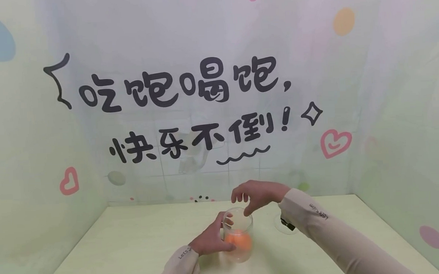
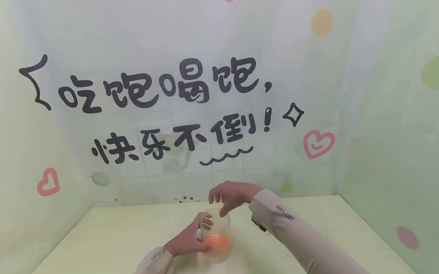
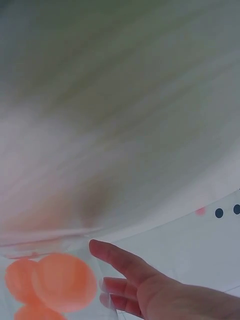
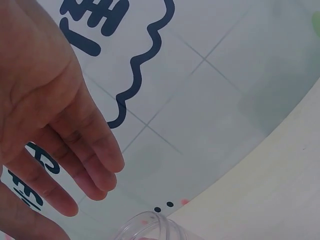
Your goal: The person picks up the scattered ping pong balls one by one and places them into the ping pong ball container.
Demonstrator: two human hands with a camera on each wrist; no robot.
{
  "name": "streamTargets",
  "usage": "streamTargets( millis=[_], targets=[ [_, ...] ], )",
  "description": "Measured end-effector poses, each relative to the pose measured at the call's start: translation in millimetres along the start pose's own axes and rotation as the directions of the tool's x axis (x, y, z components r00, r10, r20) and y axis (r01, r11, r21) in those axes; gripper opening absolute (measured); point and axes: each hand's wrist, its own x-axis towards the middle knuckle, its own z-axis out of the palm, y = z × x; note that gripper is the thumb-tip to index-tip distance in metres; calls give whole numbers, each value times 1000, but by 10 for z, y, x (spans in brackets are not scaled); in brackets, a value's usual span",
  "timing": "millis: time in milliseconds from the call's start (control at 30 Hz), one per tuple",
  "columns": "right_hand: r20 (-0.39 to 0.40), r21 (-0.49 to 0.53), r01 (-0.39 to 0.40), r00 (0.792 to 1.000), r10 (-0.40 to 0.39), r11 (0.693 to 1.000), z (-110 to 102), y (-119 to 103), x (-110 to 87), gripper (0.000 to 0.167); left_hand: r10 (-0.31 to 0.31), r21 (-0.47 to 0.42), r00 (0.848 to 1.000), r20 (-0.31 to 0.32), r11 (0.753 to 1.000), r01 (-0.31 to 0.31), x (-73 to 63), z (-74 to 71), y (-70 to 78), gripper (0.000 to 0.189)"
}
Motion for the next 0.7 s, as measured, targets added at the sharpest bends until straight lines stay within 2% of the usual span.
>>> streamTargets(
  millis=[700],
  targets=[
    [-12,-27,5,1000,-5,1000,-9,-9,-64,34,11,-9,1000,-1,1000,-11,-27,-14,45,80]
  ],
)
